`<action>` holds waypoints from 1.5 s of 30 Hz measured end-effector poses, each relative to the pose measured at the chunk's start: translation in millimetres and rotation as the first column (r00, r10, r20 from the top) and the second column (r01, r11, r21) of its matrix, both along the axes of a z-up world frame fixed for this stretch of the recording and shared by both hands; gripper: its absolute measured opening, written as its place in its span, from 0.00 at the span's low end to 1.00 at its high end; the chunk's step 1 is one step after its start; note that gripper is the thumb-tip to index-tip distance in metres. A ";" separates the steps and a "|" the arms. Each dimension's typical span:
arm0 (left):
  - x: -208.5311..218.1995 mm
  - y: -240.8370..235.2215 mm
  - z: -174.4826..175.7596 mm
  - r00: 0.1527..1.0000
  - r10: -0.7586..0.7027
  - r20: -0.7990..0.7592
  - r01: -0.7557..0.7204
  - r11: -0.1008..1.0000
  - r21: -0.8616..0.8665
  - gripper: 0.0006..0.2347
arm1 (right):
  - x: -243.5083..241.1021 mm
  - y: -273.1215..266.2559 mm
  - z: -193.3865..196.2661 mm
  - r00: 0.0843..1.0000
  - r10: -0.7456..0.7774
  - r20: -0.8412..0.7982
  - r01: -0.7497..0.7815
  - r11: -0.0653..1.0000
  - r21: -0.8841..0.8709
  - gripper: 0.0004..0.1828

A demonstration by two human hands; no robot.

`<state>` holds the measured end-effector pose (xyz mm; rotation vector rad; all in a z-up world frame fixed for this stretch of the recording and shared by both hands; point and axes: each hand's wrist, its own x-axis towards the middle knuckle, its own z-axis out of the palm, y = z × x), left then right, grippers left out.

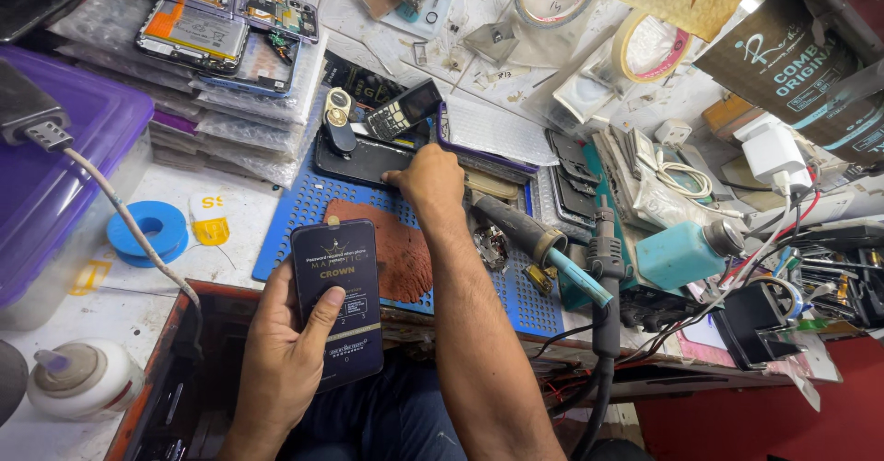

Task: The person removes the back cover of a smartphone, uses a screwdriver to unscrew and remove internal components, and then reassembles the device by screwing the back cover back on. The person handles the phone, back cover, and internal components throughout the process.

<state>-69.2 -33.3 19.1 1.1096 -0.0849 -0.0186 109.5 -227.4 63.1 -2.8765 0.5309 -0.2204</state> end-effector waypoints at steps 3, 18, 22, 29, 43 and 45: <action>-0.3 1.2 -2.1 1.000 -0.001 0.017 0.002 1.000 -0.006 0.18 | 5.8 -4.4 -2.5 1.000 -0.001 -0.028 0.003 0.997 0.071 0.27; -4.4 3.9 -0.6 0.996 -0.056 -0.073 0.057 0.998 0.009 0.20 | 33.7 -14.3 -19.8 0.994 0.101 -0.030 -0.077 0.895 0.440 0.29; -4.2 2.8 -1.1 0.996 -0.071 -0.057 0.070 0.997 -0.016 0.21 | 39.8 -17.3 -22.5 0.990 0.132 -0.048 -0.096 0.886 0.454 0.30; -5.0 3.2 -4.6 0.993 -0.086 -0.076 0.087 0.996 0.009 0.20 | 35.1 -18.4 -22.7 0.992 0.115 -0.058 -0.069 0.857 0.511 0.24; -6.2 0.0 -10.0 0.997 -0.071 -0.030 0.071 0.997 0.010 0.17 | 17.6 -11.7 -33.3 0.924 0.196 0.328 -0.347 0.790 0.505 0.26; -6.8 -0.1 -10.5 0.995 -0.086 -0.059 0.085 0.996 -0.004 0.18 | 16.4 -10.3 -36.1 0.913 0.201 0.354 -0.367 0.785 0.500 0.26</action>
